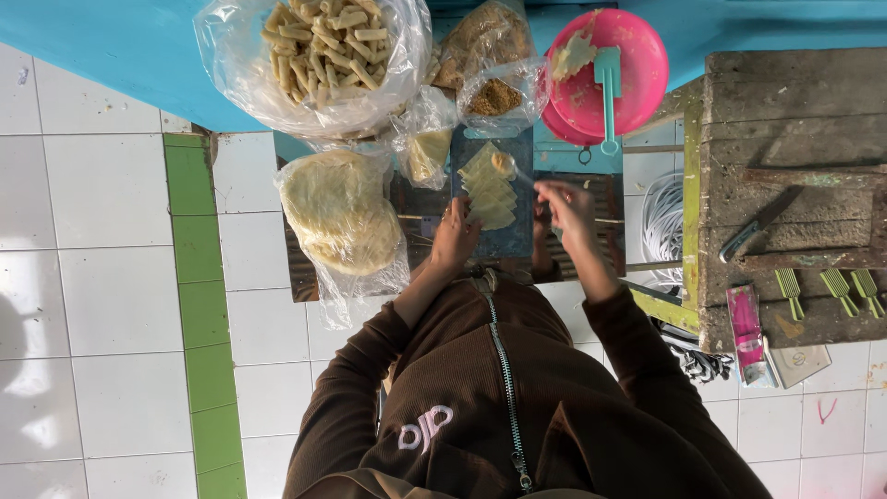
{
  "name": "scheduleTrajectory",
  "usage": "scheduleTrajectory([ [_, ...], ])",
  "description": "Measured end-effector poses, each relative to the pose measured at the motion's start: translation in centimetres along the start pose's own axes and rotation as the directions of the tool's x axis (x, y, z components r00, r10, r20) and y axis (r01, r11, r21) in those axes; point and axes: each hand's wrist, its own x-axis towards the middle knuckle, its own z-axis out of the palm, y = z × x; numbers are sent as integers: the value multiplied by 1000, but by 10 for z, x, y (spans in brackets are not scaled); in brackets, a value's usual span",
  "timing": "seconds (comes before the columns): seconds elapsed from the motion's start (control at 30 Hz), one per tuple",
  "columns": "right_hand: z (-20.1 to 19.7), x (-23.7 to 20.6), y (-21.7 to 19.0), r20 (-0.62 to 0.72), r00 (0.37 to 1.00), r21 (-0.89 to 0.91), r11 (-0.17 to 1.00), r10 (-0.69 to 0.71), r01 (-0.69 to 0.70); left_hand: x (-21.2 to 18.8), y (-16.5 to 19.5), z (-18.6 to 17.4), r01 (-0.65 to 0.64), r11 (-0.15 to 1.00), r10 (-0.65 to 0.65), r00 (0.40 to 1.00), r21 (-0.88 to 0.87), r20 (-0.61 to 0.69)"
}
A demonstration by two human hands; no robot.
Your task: The person folds small square dough pieces into triangular pastries by hand and arranges the folded pieces in rows on a board. They take dough pieces from a plastic-wrapped mound, fold each one over, and place it with the growing stack, occasionally reaching into a bag of filling.
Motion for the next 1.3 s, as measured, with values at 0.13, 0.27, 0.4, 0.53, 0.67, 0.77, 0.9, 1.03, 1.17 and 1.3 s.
scheduleTrajectory([
  [0.13, -14, -28, 47, 70, 996, -41, 998, 49, -46, -2, 4, 2, -14, 999, 15, 1000, 52, -15],
  [0.27, -17, -37, 70, 186, 942, -68, 953, -278, 294, -4, 8, 6, -54, 994, 60, 996, 95, -60],
  [0.4, -10, -53, 57, 108, 922, -354, 853, -371, 385, -6, 11, 7, -70, 990, 78, 995, 120, -64],
  [0.53, 2, -73, 29, 161, 732, -562, 549, -662, 619, -8, 12, 8, -53, 991, 62, 995, 122, -75],
  [0.67, 8, -88, 9, 228, 597, -668, 322, -769, 671, -11, 14, 8, -74, 993, 83, 991, 89, -103],
  [0.77, 11, -94, 3, 270, 540, -686, 235, -797, 689, -11, 15, 9, -56, 994, 67, 992, 97, -111],
  [0.9, 12, -98, 4, 271, 514, -690, 208, -814, 693, -11, 15, 8, -77, 994, 85, 990, 82, -111],
  [1.03, 8, -90, 14, 189, 580, -652, 340, -792, 678, -13, 6, 7, -94, 995, 95, 989, 17, -117],
  [1.17, 14, -54, 21, -32, 910, -111, 906, -414, 408, -16, -8, 7, -77, 997, 74, 990, -18, -121],
  [1.3, 37, 13, -6, -216, 973, 202, 971, -79, 124, -13, -13, 8, -104, 993, 110, 989, 57, -103],
])
